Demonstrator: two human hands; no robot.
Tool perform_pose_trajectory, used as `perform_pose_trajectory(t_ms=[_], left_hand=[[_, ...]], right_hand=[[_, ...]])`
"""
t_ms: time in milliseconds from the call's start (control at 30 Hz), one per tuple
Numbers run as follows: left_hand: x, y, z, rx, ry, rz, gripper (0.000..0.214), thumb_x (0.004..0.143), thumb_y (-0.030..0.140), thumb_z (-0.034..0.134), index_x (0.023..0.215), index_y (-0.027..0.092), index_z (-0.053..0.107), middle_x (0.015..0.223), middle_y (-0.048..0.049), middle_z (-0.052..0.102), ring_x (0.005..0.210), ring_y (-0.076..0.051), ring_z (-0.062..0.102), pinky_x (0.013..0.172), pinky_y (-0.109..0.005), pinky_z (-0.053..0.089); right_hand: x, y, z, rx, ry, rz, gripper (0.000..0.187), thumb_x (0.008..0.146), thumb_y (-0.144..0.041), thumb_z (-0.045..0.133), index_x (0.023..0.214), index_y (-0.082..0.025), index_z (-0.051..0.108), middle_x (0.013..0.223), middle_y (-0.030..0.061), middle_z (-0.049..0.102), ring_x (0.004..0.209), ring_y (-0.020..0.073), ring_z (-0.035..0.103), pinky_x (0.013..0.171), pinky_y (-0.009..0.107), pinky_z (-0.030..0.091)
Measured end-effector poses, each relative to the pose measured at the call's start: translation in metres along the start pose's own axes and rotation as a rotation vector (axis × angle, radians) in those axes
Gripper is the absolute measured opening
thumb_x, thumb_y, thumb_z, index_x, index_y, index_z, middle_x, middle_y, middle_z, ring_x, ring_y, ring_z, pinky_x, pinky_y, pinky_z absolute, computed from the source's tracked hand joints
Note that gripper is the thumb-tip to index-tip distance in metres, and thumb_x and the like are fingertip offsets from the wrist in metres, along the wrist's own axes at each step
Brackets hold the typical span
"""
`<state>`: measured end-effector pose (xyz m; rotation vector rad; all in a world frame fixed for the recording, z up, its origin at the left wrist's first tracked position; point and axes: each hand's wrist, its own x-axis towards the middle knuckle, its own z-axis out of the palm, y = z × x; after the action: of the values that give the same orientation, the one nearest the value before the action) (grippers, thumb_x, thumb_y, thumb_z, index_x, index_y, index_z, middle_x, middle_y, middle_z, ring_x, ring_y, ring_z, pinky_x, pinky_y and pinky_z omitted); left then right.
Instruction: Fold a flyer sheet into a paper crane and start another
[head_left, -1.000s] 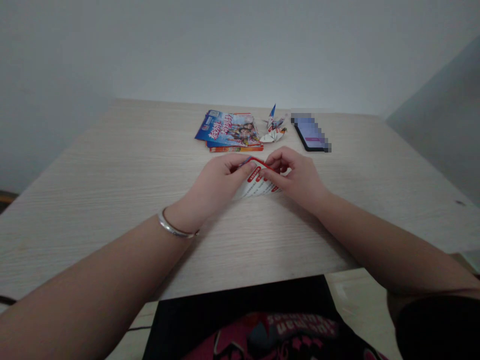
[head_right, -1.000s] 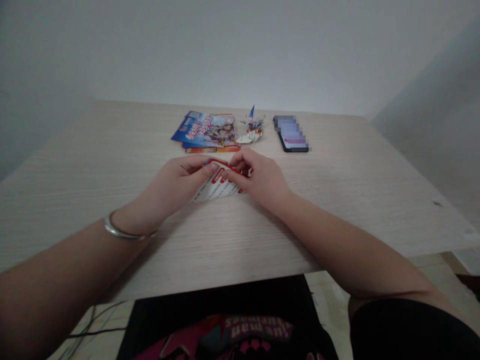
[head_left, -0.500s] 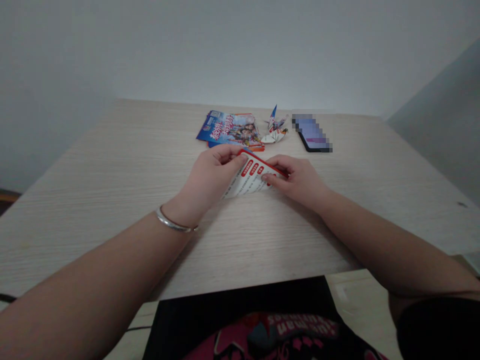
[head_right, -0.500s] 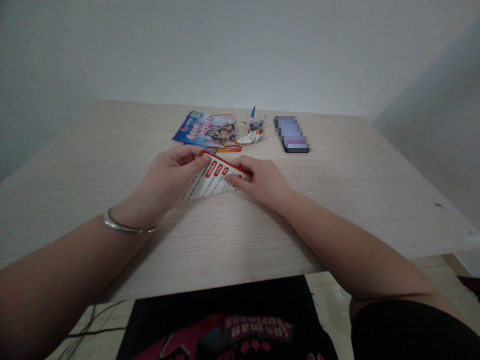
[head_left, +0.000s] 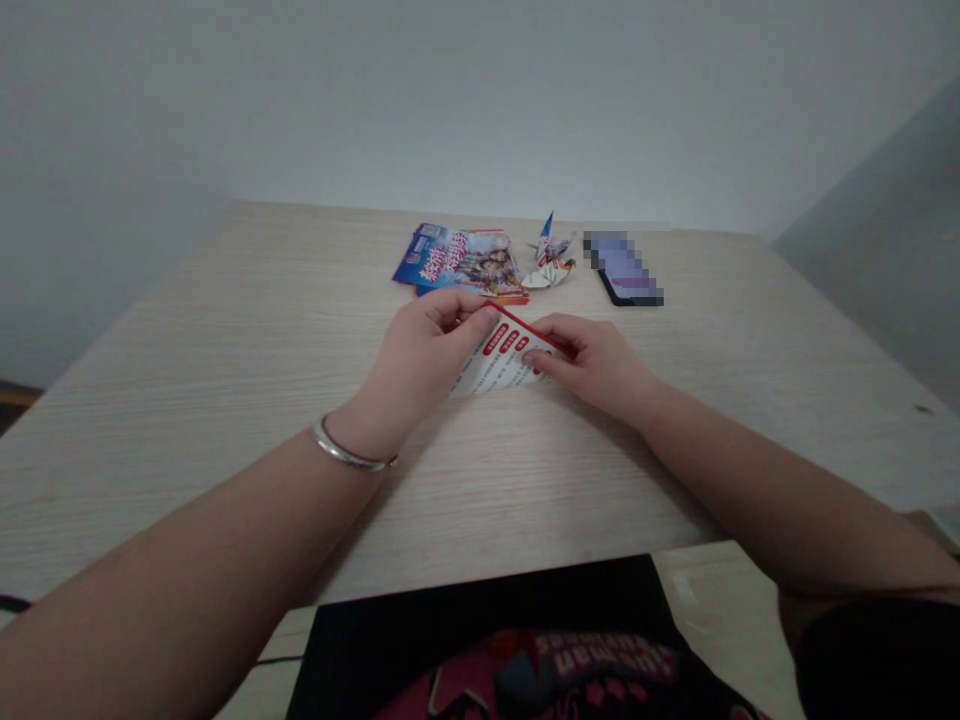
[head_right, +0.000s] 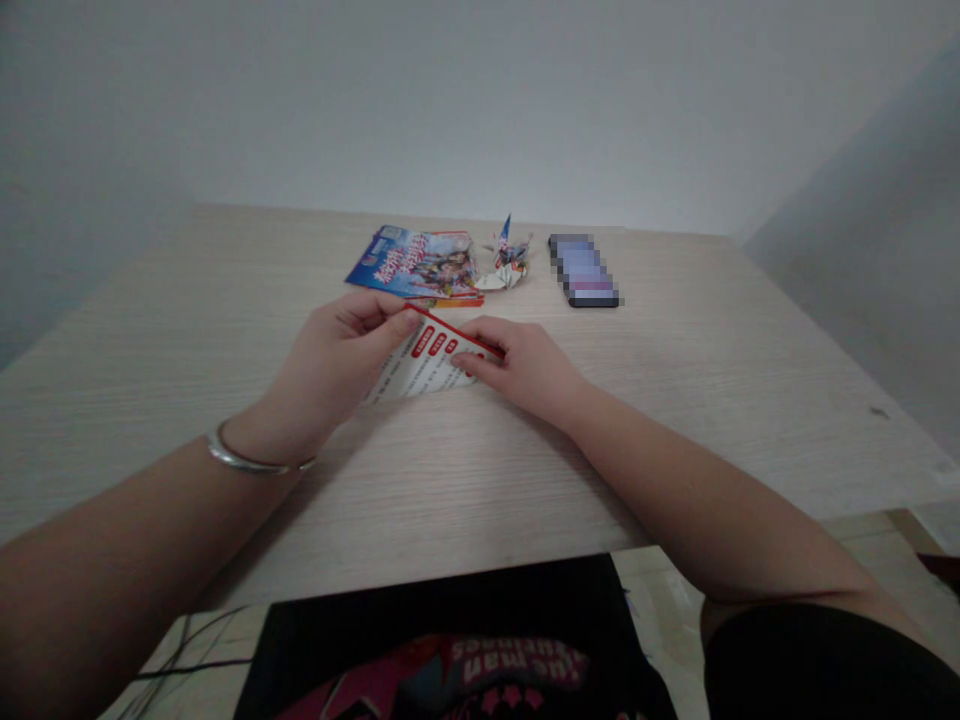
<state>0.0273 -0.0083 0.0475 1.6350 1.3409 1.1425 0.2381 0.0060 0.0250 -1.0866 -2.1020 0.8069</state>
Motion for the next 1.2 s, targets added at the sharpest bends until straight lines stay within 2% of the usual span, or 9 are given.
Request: perform_pose_trajectory(t_ms=[533,733,867,1067,1200], left_hand=[[0.0,-0.001,-0.001,0.06,0.024,0.09,0.014,0.089,0.029,0.064,0.08,0.02,0.068,0.079,-0.0003,0.07,0.07,-0.014,0.058,0.065,-0.026,0.046],[0.002,-0.004,-0.002,0.031,0.021,0.062,0.014,0.09,0.03,0.064,0.081,0.02,0.068,0.077,-0.0002,0.07,0.07,-0.014,0.057,0.064,-0.026,0.046],[0.005,-0.016,-0.001,0.006,0.065,0.101,0.014,0.093,0.032,0.064,0.087,0.02,0.069,0.081,-0.0006,0.071,0.073,-0.015,0.06,0.066,-0.027,0.048],[0.01,-0.028,0.002,-0.016,0.127,0.207,0.007,0.093,0.024,0.064,0.088,0.021,0.068,0.087,-0.0014,0.073,0.081,-0.016,0.068,0.07,-0.027,0.053],[0.011,-0.029,0.003,-0.078,0.097,0.215,0.006,0.093,0.018,0.061,0.088,0.021,0.064,0.079,0.0004,0.071,0.072,-0.014,0.068,0.063,-0.025,0.053]], right_hand=[[0.001,-0.001,0.0,-0.011,-0.024,0.0,0.025,0.09,-0.037,0.068,0.108,-0.021,0.076,0.088,0.0016,0.077,0.069,0.015,0.058,0.065,0.03,0.042],[0.001,0.001,0.0,0.009,-0.022,-0.021,0.026,0.091,-0.037,0.069,0.109,-0.019,0.077,0.094,0.0035,0.079,0.076,0.0165,0.065,0.071,0.032,0.047],[0.002,0.007,0.001,0.053,-0.026,0.034,0.029,0.092,-0.039,0.069,0.113,-0.02,0.077,0.099,0.004,0.081,0.081,0.0174,0.068,0.076,0.034,0.051],[0.004,0.007,0.006,0.179,0.013,0.142,0.027,0.09,-0.043,0.068,0.1,-0.02,0.078,0.093,0.0044,0.081,0.078,0.0173,0.071,0.074,0.033,0.057],[0.003,0.005,0.006,0.248,0.039,0.164,0.028,0.087,-0.042,0.072,0.105,-0.02,0.077,0.098,0.0048,0.082,0.076,0.0166,0.072,0.073,0.032,0.059]])
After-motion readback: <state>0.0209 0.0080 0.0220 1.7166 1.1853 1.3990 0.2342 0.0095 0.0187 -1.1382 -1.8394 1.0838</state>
